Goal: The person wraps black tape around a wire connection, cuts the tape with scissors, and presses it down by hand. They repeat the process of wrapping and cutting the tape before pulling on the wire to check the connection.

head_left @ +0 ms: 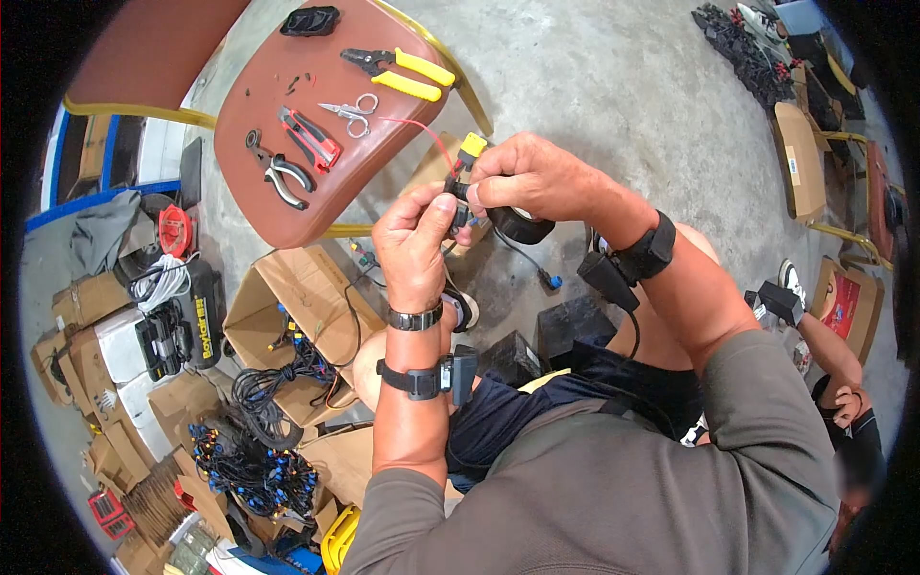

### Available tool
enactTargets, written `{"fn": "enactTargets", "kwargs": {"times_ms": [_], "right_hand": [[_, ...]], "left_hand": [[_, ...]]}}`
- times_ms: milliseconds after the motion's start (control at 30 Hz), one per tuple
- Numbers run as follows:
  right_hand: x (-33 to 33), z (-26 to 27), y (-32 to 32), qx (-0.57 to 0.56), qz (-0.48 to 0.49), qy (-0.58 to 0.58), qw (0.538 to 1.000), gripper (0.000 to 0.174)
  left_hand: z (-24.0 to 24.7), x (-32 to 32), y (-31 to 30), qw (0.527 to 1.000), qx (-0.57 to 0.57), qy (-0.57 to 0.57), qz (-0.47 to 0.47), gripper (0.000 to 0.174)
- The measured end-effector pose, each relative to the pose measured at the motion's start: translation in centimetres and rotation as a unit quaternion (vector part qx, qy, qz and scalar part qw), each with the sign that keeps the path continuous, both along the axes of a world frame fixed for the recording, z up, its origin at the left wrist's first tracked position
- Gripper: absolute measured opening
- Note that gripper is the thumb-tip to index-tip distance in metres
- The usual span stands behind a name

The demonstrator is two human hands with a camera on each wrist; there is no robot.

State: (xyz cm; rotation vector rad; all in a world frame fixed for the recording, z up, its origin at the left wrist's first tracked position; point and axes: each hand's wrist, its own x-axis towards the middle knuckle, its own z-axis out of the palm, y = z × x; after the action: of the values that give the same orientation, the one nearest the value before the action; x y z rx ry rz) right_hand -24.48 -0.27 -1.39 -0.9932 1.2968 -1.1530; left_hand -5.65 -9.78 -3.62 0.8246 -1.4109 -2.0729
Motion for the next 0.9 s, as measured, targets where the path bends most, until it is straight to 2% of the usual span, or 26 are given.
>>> {"fn": "enactTargets", "kwargs": {"times_ms": [100, 333, 533, 633, 733, 833, 900], "right_hand": [[0.2, -1.3, -0.2, -0.008, -0.019, -0.028, 0.999, 0.019], [-1.4, -1.2, -0.5, -0.031, -0.059, -0.011, 0.998, 0.018], [-3.7, -0.9, -0.8, -0.004, -0.088, -0.006, 0.996, 0.018], [-4.7, -0.4, -0.7, 0.024, -0.086, -0.032, 0.996, 0.018], [-5.4, -1.3, -1.0, 0.018, -0.088, -0.031, 0.995, 0.019], [-5.9, -1.9, -1.2, 0.027, -0.092, -0.025, 0.995, 0.02], [-6.1, -1.8, -1.2, 0.037, -0.095, -0.027, 0.994, 0.02]], "left_hand": [[0.0, -1.0, 0.0, 0.998, -0.058, 0.004, 0.007, 0.017], [-0.3, -3.6, -0.5, 0.986, -0.163, 0.001, 0.025, 0.015], [-0.5, -5.5, -1.4, 0.998, -0.056, -0.037, -0.013, 0.018], [-1.3, -6.2, -1.9, 1.0, -0.014, 0.003, -0.01, 0.018], [-1.2, -7.0, -2.0, 1.0, 0.003, 0.005, -0.008, 0.02], [-1.3, -7.5, -2.7, 0.998, 0.018, 0.02, -0.061, 0.022], [-1.1, -7.7, -2.8, 0.998, 0.011, 0.015, -0.06, 0.024]]}}
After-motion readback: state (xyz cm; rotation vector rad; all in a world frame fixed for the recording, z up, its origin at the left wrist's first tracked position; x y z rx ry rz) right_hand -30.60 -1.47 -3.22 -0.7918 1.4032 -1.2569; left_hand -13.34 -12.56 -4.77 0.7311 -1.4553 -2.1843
